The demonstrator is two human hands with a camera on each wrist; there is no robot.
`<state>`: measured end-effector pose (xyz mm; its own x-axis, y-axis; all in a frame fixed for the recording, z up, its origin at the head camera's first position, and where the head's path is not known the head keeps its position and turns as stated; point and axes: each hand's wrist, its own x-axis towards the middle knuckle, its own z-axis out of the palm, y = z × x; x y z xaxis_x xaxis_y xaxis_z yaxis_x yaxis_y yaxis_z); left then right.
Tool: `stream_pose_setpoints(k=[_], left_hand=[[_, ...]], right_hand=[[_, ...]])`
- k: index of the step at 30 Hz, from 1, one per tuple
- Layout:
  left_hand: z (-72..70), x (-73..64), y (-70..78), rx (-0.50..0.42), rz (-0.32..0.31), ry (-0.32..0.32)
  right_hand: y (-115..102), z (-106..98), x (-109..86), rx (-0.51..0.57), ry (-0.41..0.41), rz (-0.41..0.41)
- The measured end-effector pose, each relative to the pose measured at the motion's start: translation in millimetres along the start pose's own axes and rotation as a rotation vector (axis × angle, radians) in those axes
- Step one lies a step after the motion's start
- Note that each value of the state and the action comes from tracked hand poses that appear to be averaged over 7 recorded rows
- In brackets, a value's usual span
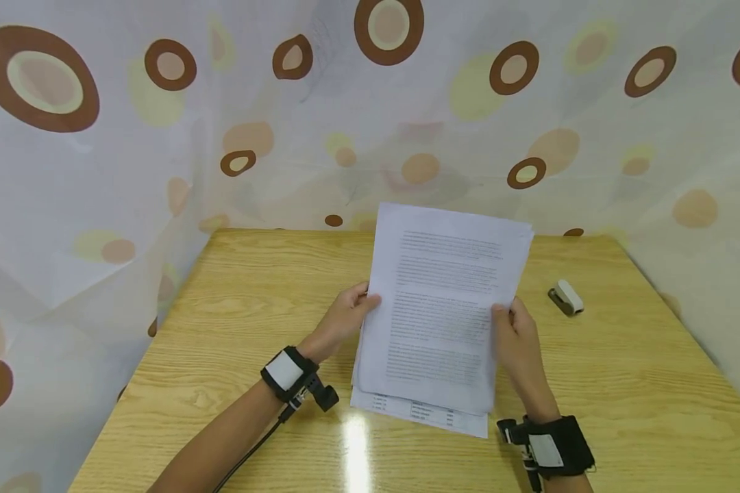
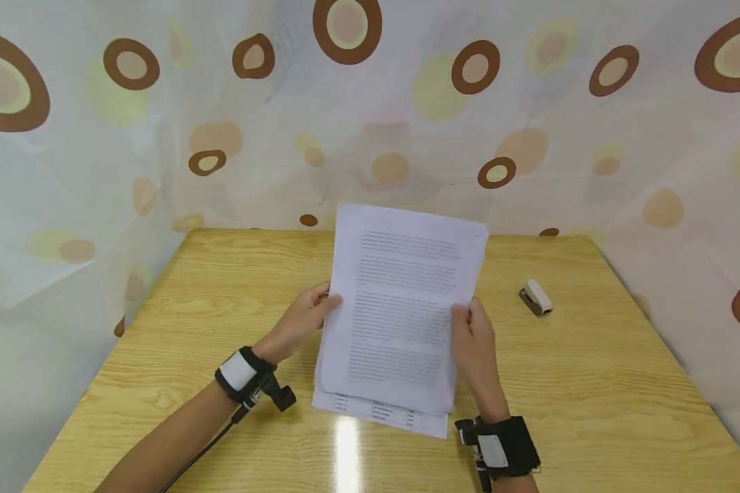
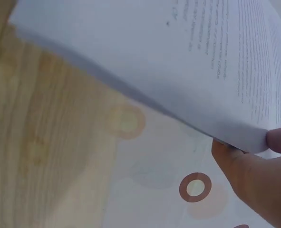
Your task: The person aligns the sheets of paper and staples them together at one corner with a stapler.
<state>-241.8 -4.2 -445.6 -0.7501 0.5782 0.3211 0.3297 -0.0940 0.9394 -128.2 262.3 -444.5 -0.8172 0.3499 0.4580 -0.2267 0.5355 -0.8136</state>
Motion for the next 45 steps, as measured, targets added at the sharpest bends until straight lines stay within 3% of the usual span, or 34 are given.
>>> stream_pose_setpoints(k=[3,7,10,16,20,24,30,37,45], left_hand=[[1.9,-1.6,-3.2,0.001,-0.022,-0.043],[4.3,-3.5,-0.4,0.023,0.026,0.013],[5.6,-4.6,7.8,0.04,0.114,0.069],[7.4,-6.2,25.4,0.101,0.338,0.115],[7.7,-5.8,29.8,0.127,0.401,0.14],[6.8,-5.0,27.4,0.108,0.41,0.139],[6.2,-7.8,17.7,0.127,0.373,0.158],[5.6,-11.5,5.2,0.127,0.338,0.156],[3.0,-14.5,-1.0,0.133,0.346,0.149]], right_hand=[[-4.0,0.3,0.2,0.017,0.047,-0.047],[-14.9,0.9,0.9,0.033,0.078,-0.12],[-28.1,0.1,0.9,0.039,0.121,-0.175],[-54.8,-4.2,-1.5,0.059,0.192,-0.306],[-61.7,-3.5,-1.5,0.102,0.185,-0.351],[-57.7,2.3,-0.2,0.134,0.182,-0.34],[-46.7,10.1,-2.6,0.09,0.195,-0.283],[-38.4,14.5,-4.7,0.09,0.154,-0.285],[-31.7,22.1,-4.2,0.097,0.116,-0.268]])
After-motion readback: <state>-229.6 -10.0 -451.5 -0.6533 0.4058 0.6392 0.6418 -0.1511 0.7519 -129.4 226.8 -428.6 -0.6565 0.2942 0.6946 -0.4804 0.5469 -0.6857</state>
